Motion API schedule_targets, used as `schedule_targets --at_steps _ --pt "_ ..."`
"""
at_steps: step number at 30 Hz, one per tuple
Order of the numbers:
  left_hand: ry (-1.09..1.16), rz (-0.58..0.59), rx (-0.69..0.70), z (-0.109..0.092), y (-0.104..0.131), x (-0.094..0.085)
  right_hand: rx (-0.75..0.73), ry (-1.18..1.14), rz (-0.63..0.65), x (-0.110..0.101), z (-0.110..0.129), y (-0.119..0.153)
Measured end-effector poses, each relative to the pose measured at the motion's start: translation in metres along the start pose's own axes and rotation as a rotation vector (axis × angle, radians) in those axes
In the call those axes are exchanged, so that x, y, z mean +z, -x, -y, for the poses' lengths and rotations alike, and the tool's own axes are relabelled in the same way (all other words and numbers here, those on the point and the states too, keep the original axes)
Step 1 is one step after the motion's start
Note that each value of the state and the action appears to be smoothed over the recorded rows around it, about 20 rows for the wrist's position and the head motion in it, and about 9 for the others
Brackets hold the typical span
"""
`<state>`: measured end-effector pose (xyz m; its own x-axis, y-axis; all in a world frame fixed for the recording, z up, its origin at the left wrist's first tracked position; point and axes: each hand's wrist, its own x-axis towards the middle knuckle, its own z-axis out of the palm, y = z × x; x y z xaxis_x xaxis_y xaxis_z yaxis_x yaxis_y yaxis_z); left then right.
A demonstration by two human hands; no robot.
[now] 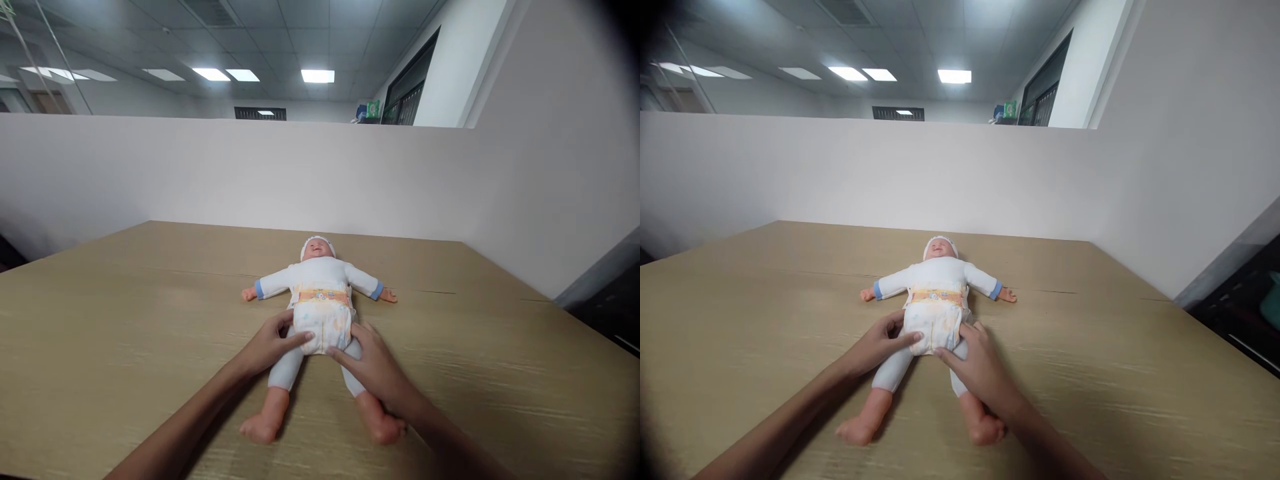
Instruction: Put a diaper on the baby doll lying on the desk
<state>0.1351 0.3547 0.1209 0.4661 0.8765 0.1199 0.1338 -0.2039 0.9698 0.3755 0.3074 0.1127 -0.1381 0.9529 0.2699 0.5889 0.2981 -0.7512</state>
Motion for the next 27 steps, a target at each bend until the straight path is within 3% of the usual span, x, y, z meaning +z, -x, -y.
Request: schedule_targets --at_steps 5,19,27 --pt "-0.206 -0.003 -0.065 -0.006 0.004 0.005 0.013 0.048 -0.023 0.004 0.005 0.000" --pt "-0.203 0.182 -0.064 -0.010 -0.005 -0.009 -0.103 0.018 0.071 -0.001 -0.013 -0.006" --pt "-0.468 0.058 -0.082 -0.007 -0.011 0.000 -0.043 0.070 0.057 0.002 0.001 -0.004"
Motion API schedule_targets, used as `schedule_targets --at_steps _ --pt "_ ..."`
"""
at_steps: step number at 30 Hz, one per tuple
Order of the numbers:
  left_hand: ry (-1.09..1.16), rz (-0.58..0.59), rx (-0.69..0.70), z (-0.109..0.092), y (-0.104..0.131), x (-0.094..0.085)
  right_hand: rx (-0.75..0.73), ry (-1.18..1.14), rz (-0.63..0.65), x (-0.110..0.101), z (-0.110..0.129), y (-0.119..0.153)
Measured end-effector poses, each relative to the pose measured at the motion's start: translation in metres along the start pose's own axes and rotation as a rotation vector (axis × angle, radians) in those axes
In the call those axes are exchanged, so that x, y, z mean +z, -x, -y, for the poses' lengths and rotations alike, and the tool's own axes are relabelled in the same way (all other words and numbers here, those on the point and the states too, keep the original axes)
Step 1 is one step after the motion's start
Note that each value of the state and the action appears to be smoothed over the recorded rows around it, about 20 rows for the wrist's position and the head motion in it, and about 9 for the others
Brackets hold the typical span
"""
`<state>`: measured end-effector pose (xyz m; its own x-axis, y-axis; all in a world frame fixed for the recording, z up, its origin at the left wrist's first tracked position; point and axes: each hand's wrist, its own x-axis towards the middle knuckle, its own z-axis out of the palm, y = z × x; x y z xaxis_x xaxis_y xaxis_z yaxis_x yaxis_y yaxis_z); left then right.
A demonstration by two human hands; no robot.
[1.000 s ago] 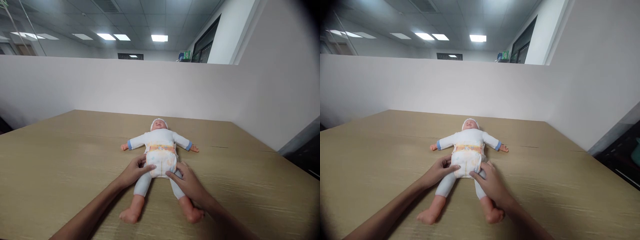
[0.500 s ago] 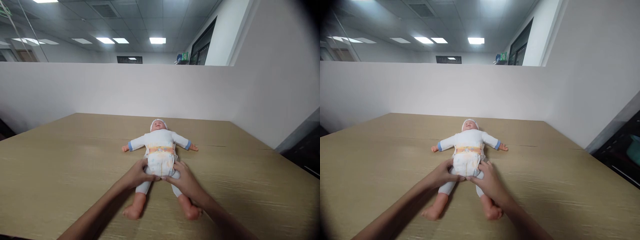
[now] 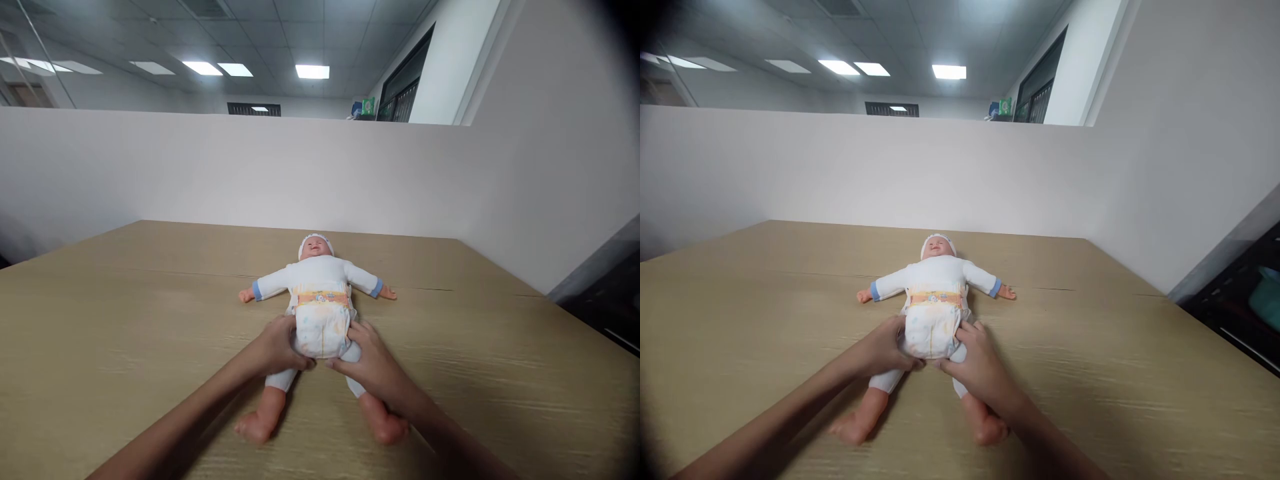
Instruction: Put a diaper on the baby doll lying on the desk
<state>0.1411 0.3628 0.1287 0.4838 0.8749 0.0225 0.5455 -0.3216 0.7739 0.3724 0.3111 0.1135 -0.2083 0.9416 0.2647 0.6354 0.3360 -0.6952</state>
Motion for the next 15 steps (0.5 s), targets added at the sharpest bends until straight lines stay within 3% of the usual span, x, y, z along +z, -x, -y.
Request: schedule_targets --at_steps 4,10,15 --pt "-0.076 -0.079 0.028 0.005 -0.003 0.004 -0.020 -0.009 0.005 -0.003 -0.003 -0.003" --pt "0.115 0.067 0.046 0.003 -0.001 -0.008 -0.052 -0.085 0.067 -0.015 -0.009 -0.007" --pt "0.129 0.057 0.024 0.001 0.001 -0.011 -0.070 -0.090 0.055 -0.015 -0.010 -0.005"
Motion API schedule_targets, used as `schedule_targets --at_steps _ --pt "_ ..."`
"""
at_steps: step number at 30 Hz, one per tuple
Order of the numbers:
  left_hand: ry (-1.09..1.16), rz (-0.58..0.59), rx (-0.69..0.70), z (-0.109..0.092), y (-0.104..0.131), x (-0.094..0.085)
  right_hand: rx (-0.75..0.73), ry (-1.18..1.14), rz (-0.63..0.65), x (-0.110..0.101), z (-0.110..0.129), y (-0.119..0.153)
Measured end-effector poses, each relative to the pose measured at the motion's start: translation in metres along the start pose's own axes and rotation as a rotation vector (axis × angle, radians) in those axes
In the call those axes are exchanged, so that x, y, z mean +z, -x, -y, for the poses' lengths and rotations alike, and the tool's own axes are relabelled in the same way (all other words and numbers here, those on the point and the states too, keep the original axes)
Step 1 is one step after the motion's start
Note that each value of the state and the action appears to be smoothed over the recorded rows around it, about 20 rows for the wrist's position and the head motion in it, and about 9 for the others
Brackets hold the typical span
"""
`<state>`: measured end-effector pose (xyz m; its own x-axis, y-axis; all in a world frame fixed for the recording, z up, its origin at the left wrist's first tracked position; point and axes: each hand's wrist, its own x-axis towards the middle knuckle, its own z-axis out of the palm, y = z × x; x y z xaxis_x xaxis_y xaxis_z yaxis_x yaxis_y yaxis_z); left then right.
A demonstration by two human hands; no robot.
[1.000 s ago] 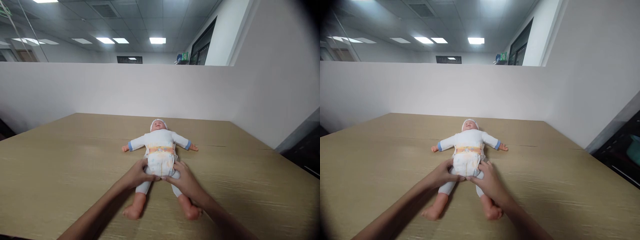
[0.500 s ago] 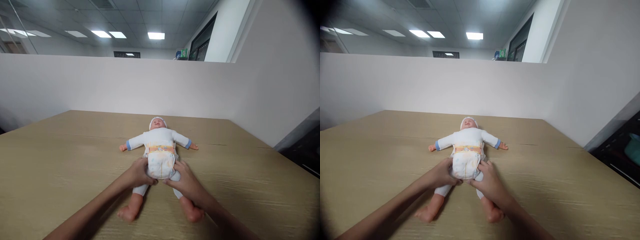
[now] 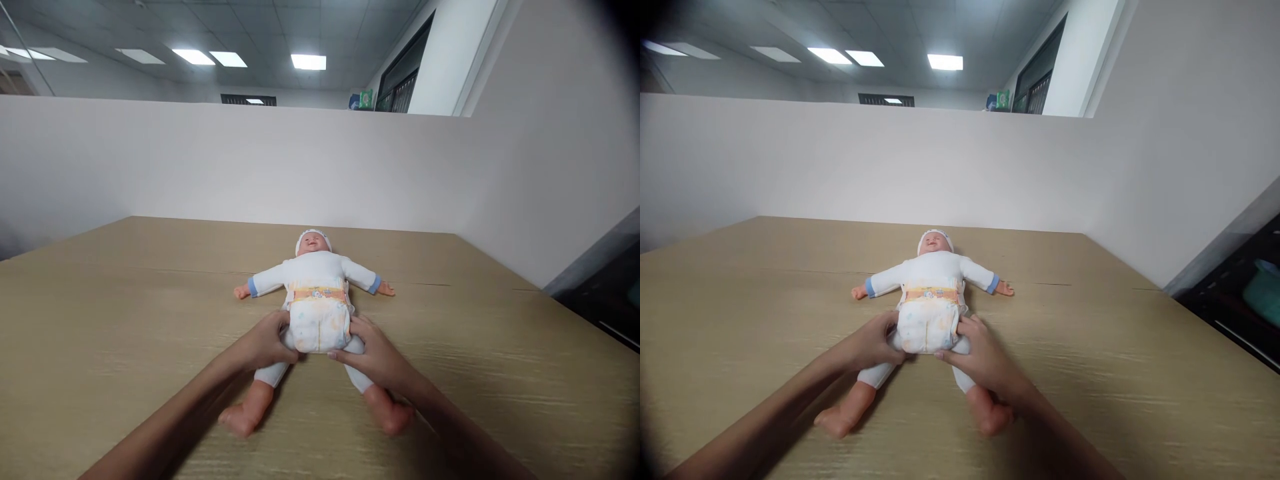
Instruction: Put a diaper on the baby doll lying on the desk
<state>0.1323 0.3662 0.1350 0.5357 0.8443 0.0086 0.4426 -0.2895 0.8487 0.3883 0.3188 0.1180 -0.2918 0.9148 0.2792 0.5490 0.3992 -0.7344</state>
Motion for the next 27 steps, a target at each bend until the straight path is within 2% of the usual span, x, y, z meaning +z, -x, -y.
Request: schedule_targets --at_steps 5,11,16,27 --pt "0.049 0.067 0.043 -0.002 0.003 -0.007 0.016 -0.081 -0.017 0.001 -0.005 0.000" --pt "0.134 0.193 0.067 0.003 -0.001 -0.021 0.028 -0.194 0.041 0.001 -0.020 -0.003" --pt "0.158 0.198 0.071 0.008 -0.004 -0.024 0.001 -0.236 0.038 0.002 -0.020 -0.004" --pt "0.146 0.213 0.072 0.011 -0.004 -0.025 -0.007 -0.174 0.039 0.000 -0.019 -0.005"
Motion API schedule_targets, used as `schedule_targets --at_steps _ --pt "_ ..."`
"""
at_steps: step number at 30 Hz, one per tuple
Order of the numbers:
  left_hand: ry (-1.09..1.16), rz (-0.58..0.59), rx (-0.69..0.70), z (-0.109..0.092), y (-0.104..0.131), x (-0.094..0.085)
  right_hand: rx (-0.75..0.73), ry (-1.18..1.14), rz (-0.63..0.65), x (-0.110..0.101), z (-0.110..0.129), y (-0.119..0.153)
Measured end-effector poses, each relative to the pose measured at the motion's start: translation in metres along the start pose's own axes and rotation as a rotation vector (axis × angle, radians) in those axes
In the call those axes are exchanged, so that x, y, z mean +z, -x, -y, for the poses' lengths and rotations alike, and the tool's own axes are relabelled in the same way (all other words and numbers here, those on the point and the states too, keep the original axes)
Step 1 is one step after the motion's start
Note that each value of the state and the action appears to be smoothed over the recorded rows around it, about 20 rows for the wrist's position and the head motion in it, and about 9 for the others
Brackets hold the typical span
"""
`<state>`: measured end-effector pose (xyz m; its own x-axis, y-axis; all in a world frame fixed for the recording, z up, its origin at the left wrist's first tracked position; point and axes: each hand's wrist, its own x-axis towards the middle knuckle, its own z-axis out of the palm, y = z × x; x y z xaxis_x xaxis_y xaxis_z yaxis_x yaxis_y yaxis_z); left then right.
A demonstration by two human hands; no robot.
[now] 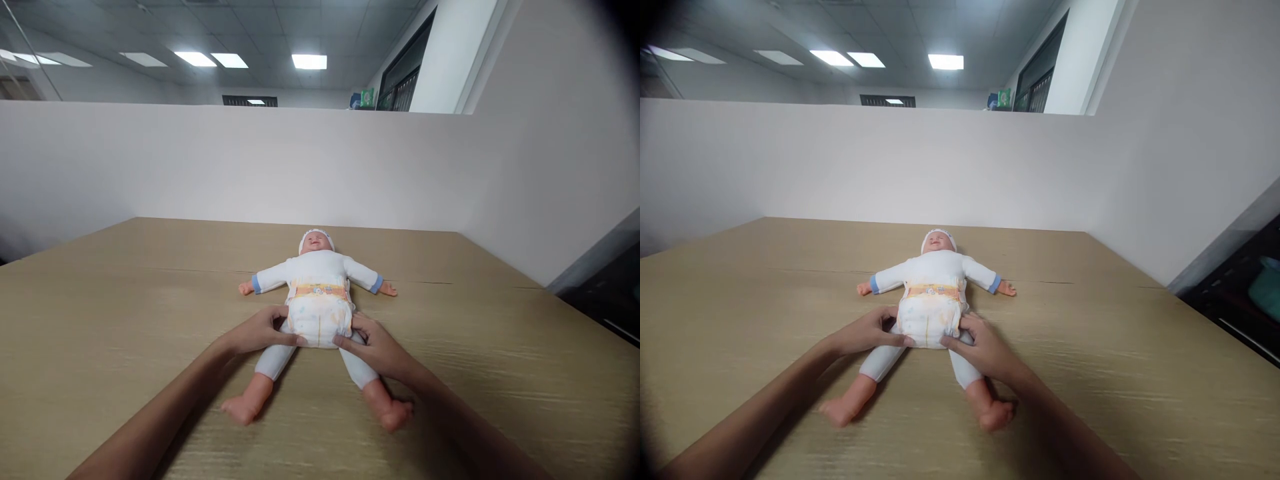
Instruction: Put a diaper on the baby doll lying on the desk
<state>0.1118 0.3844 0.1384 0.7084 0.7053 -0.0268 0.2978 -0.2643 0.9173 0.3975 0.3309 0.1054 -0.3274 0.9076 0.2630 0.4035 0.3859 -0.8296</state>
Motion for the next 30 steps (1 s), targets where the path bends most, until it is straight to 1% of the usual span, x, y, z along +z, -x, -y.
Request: schedule_targets --at_steps 3,9,15,22,26,30 --pt "-0.002 -0.014 -0.005 0.002 -0.001 0.001 0.028 0.043 0.003 0.000 0.002 0.001" --pt "0.052 0.002 0.000 0.001 -0.001 0.003 0.057 0.131 -0.082 0.006 0.013 0.003" --pt "0.000 -0.045 -0.016 0.002 0.001 0.007 0.047 0.195 -0.048 0.007 0.026 0.003" --pt "-0.045 -0.158 -0.047 0.001 0.000 0.017 0.010 0.174 -0.061 0.009 0.021 0.002" --pt "-0.065 -0.172 -0.041 0.000 0.000 0.021 0.005 0.147 -0.067 0.010 0.018 0.002" --pt "-0.061 -0.184 -0.014 -0.003 0.000 0.024 0.008 0.178 -0.075 0.011 0.020 0.003"
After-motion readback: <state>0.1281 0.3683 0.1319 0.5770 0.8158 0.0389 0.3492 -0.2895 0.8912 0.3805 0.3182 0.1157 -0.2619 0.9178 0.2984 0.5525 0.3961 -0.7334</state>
